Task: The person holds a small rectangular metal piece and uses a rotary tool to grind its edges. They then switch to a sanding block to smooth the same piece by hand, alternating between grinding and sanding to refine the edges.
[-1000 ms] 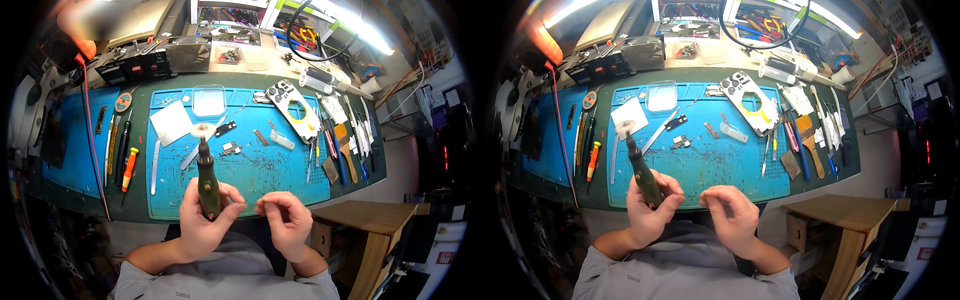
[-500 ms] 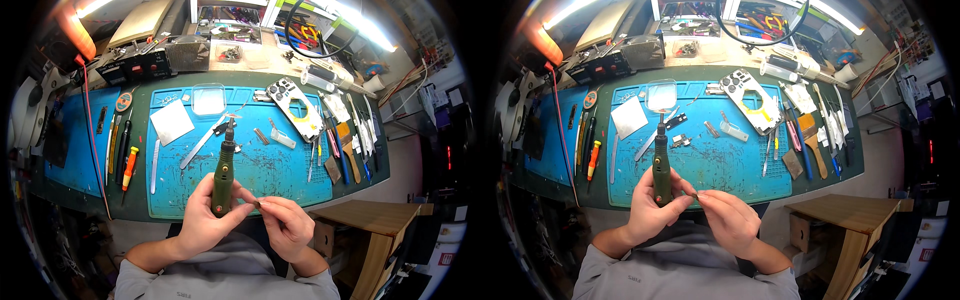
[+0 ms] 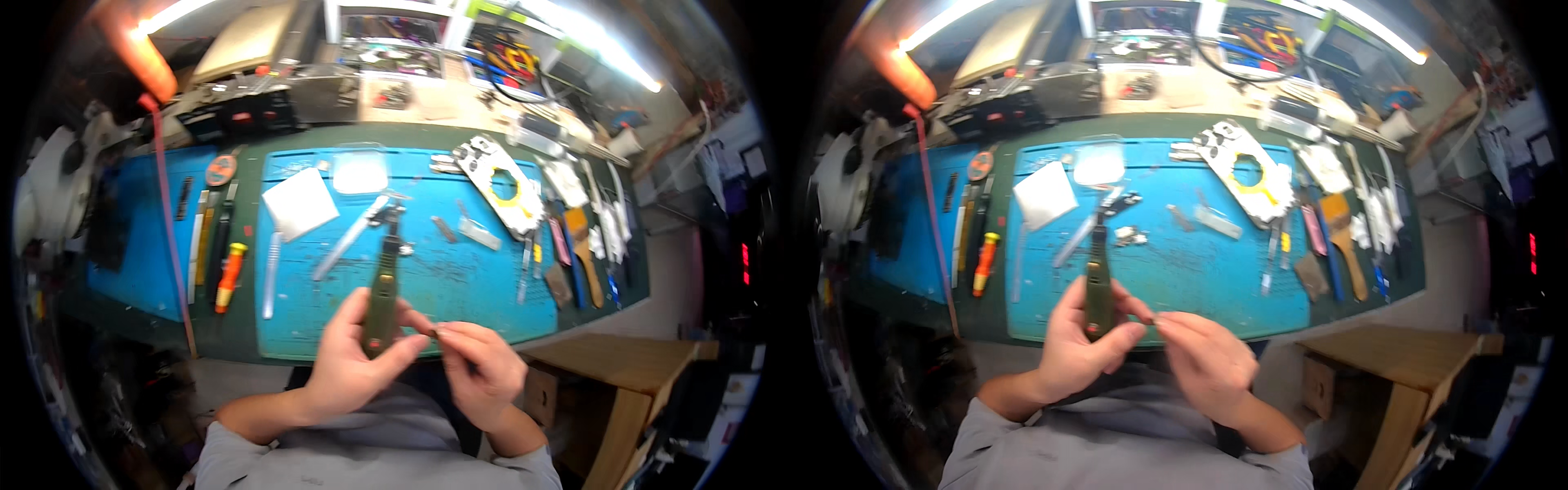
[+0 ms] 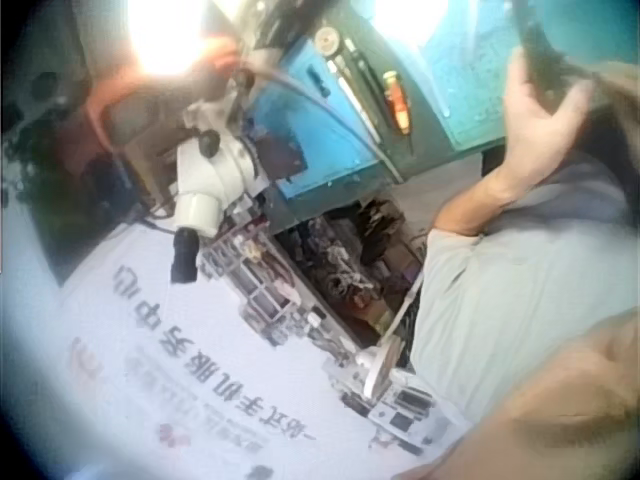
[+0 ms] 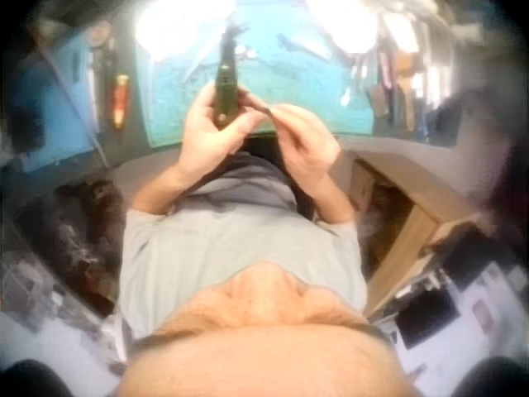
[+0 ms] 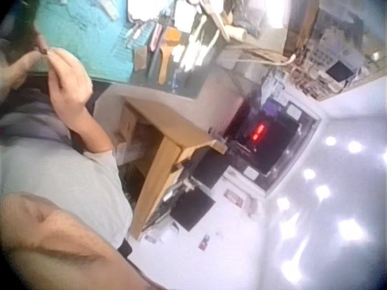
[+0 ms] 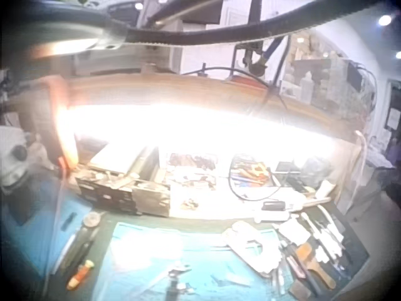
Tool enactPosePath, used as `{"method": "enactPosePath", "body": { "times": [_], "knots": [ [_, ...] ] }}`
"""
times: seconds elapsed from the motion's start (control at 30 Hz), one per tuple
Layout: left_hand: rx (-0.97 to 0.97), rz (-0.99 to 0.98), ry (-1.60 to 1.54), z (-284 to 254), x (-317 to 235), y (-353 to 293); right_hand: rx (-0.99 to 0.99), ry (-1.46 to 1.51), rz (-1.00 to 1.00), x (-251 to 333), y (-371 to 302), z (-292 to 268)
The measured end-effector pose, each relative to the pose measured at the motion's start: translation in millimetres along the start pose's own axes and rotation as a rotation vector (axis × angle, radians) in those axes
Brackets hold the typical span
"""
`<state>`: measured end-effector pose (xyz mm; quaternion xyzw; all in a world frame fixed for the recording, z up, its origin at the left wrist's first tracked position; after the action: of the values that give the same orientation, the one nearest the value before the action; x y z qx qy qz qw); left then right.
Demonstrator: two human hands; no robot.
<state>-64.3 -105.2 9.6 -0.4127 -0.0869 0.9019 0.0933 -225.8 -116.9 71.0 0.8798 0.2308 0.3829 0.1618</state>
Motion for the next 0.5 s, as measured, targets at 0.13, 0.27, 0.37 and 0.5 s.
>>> {"method": "enactPosePath", "body": {
  "times": [0.13, 0.27, 0.37, 0.5],
  "knots": [
    [0.032, 0.255, 0.528, -19, -37, -34, -0.087, -0.006, 0.056, -21, -7, -5],
    [-0.510, 0.295, 0.583, -99, -99, -108, -0.187, 0.042, 0.100, -44, -10, -12],
    [-0.901, 0.624, 1.079, -168, -149, -168, -0.210, 0.057, 0.079, -48, -9, -15],
    [-1.014, 0.547, 1.555, -194, -190, -162, -0.210, 0.027, 0.125, -56, -7, -24]
  ]
}}
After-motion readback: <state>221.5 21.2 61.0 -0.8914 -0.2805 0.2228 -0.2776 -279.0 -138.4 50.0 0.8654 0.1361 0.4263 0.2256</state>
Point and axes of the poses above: each hand's wrist, its own y-axis towards the middle knuckle, its own z-axis out of the palm, x = y × z, the point moved 9 cm from there along y, towards the middle knuckle, and after that the axes turned 12 degrees about -y, right-handed, at the moved point
